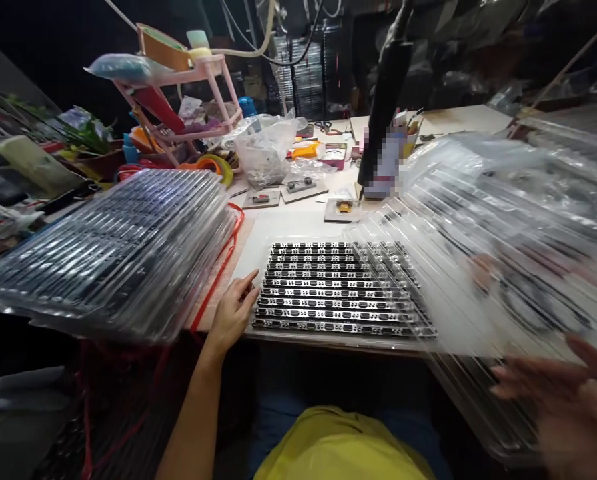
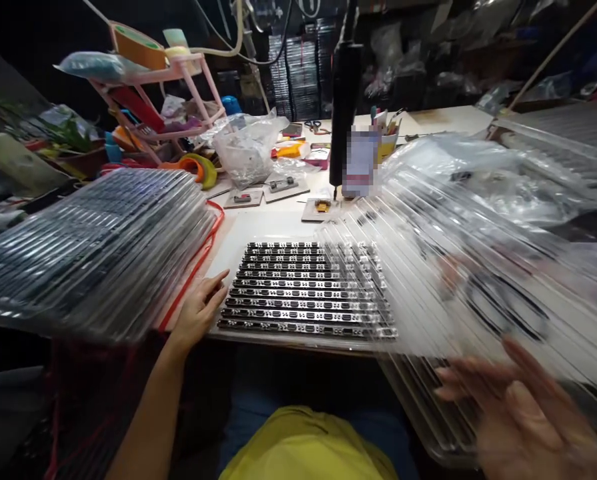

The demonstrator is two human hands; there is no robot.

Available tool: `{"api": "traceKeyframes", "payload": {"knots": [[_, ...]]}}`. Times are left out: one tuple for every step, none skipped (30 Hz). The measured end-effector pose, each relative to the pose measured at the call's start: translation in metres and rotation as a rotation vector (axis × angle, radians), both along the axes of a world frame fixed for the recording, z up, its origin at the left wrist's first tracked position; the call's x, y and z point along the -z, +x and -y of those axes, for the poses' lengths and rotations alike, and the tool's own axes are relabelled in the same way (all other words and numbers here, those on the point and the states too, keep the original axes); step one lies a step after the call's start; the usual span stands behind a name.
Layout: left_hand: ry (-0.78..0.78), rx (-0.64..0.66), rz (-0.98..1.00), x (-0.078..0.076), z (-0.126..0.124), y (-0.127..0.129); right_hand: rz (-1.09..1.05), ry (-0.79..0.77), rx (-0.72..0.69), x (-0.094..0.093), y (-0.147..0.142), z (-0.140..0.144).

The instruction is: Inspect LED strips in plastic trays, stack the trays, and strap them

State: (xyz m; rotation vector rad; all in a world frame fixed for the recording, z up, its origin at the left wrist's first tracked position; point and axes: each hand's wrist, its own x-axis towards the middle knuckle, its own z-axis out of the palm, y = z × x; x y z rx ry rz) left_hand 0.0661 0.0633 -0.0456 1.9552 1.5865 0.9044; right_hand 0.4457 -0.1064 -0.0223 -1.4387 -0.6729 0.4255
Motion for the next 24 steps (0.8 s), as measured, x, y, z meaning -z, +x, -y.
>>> {"api": "traceKeyframes", "payload": {"knots": [[-0.001,0.0,-0.005,-0.001,0.0,0.0,-0.035,0.007,0.059,-0.006,-0.003,-0.002],[-0.001,0.001,-0.011,-0.001,-0.001,0.001,-0.07,0.014,0.104,-0.011,-0.007,-0.004],[-0.002,0.002,-0.019,-0.002,-0.001,0.001,-0.095,0.019,0.129,-0.017,-0.01,-0.006],[-0.004,0.003,-0.027,-0.002,-0.002,0.001,-0.104,0.023,0.137,-0.022,-0.012,-0.007],[-0.006,0.001,-0.033,-0.003,-0.002,0.001,-0.109,0.029,0.143,-0.025,-0.013,-0.008],[-0.01,0.0,-0.037,-0.003,-0.003,0.002,-0.114,0.036,0.147,-0.028,-0.013,-0.008],[-0.013,-0.002,-0.041,-0.003,-0.003,0.002,-0.111,0.05,0.159,-0.029,-0.012,-0.008],[-0.015,-0.003,-0.047,-0.003,-0.004,0.002,-0.107,0.065,0.166,-0.03,-0.01,-0.008],[-0.015,-0.005,-0.055,-0.004,-0.004,0.002,-0.097,0.087,0.174,-0.029,-0.007,-0.007],[-0.014,-0.005,-0.064,-0.004,-0.004,0.002,-0.091,0.111,0.176,-0.028,-0.004,-0.006],[-0.013,-0.005,-0.073,-0.004,-0.005,0.002,-0.088,0.133,0.173,-0.026,-0.001,-0.006],[-0.01,-0.005,-0.081,-0.004,-0.005,0.002,-0.086,0.149,0.167,-0.024,0.002,-0.005],[-0.006,-0.007,-0.084,-0.004,-0.005,0.001,-0.08,0.158,0.162,-0.023,0.004,-0.004],[-0.003,-0.008,-0.085,-0.004,-0.006,0.001,-0.068,0.164,0.164,-0.021,0.006,-0.004],[-0.001,-0.011,-0.086,-0.004,-0.006,0.001,-0.054,0.167,0.17,-0.02,0.007,-0.004],[-0.001,-0.011,-0.087,-0.004,-0.006,0.0,-0.044,0.167,0.175,-0.018,0.008,-0.004],[-0.004,-0.011,-0.088,-0.004,-0.007,0.0,-0.034,0.168,0.183,-0.018,0.009,-0.004],[-0.008,-0.01,-0.091,-0.003,-0.007,-0.001,-0.027,0.169,0.193,-0.017,0.009,-0.004],[-0.015,-0.009,-0.094,-0.003,-0.008,-0.001,-0.024,0.168,0.198,-0.017,0.009,-0.004],[-0.02,-0.009,-0.098,-0.003,-0.008,-0.001,-0.023,0.167,0.2,-0.016,0.009,-0.004],[-0.022,-0.009,-0.101,-0.003,-0.008,-0.001,-0.02,0.167,0.2,-0.016,0.01,-0.004],[-0.022,-0.011,-0.103,-0.003,-0.008,-0.001,-0.013,0.169,0.203,-0.016,0.01,-0.004],[-0.022,-0.014,-0.106,-0.002,-0.008,-0.001,-0.007,0.17,0.202,-0.016,0.01,-0.004],[-0.024,-0.02,-0.109,-0.002,-0.008,-0.002,-0.004,0.17,0.2,-0.016,0.01,-0.004]]}}
